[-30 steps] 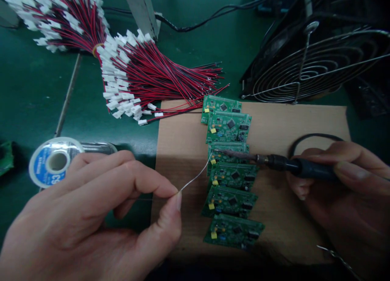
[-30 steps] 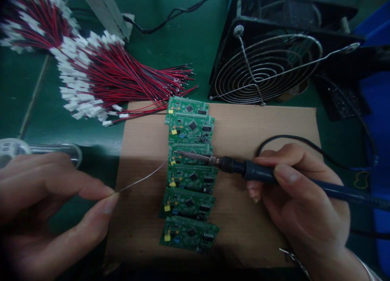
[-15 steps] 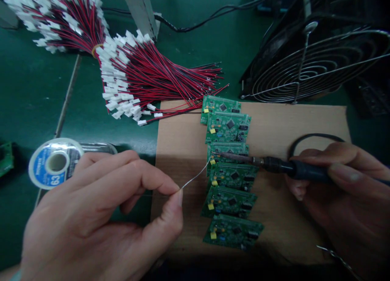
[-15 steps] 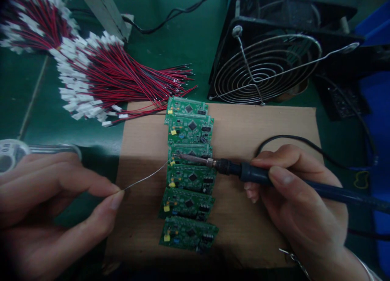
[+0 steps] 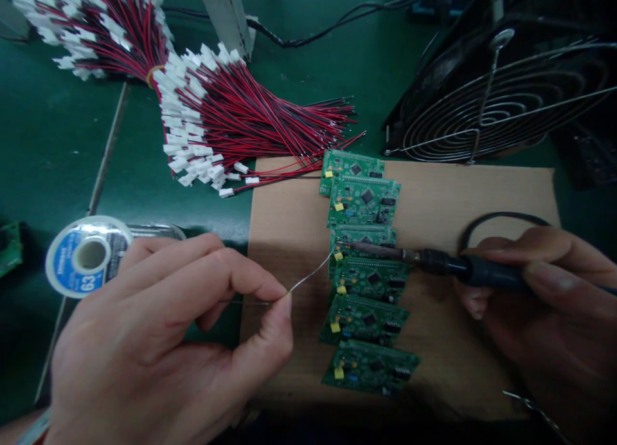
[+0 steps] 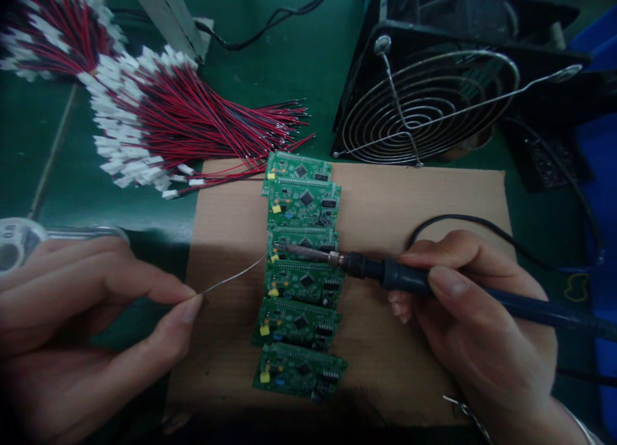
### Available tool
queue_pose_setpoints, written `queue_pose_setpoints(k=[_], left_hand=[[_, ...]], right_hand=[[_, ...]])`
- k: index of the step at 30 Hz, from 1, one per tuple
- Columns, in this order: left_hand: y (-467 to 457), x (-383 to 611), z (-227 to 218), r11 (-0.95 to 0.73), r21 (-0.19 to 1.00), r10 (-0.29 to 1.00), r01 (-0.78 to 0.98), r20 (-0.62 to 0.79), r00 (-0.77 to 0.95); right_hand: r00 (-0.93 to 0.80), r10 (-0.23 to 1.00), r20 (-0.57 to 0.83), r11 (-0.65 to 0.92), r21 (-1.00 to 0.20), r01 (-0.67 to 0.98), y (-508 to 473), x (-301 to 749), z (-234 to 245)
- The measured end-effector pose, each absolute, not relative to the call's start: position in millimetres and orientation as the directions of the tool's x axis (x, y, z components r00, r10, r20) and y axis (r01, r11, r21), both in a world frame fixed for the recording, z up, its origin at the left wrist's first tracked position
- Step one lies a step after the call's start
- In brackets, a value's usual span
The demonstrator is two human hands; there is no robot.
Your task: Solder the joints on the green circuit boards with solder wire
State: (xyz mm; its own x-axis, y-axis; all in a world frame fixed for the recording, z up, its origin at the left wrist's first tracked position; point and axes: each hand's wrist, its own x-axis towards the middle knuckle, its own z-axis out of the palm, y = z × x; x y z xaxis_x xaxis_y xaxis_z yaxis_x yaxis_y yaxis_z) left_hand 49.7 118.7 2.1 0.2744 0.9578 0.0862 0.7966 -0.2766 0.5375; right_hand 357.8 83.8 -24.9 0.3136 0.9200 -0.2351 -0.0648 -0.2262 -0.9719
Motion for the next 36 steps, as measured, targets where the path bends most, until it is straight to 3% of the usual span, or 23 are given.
queue_pose_setpoints(k=[36], left_hand=[[119.0, 47.5, 0.3, -0.307, 0.554, 0.947, 0.774, 0.097, 0.306]], right_hand=[[0.332, 0.913, -0.238, -0.231, -0.971, -0.059, 83.6, 357.6, -22.6]])
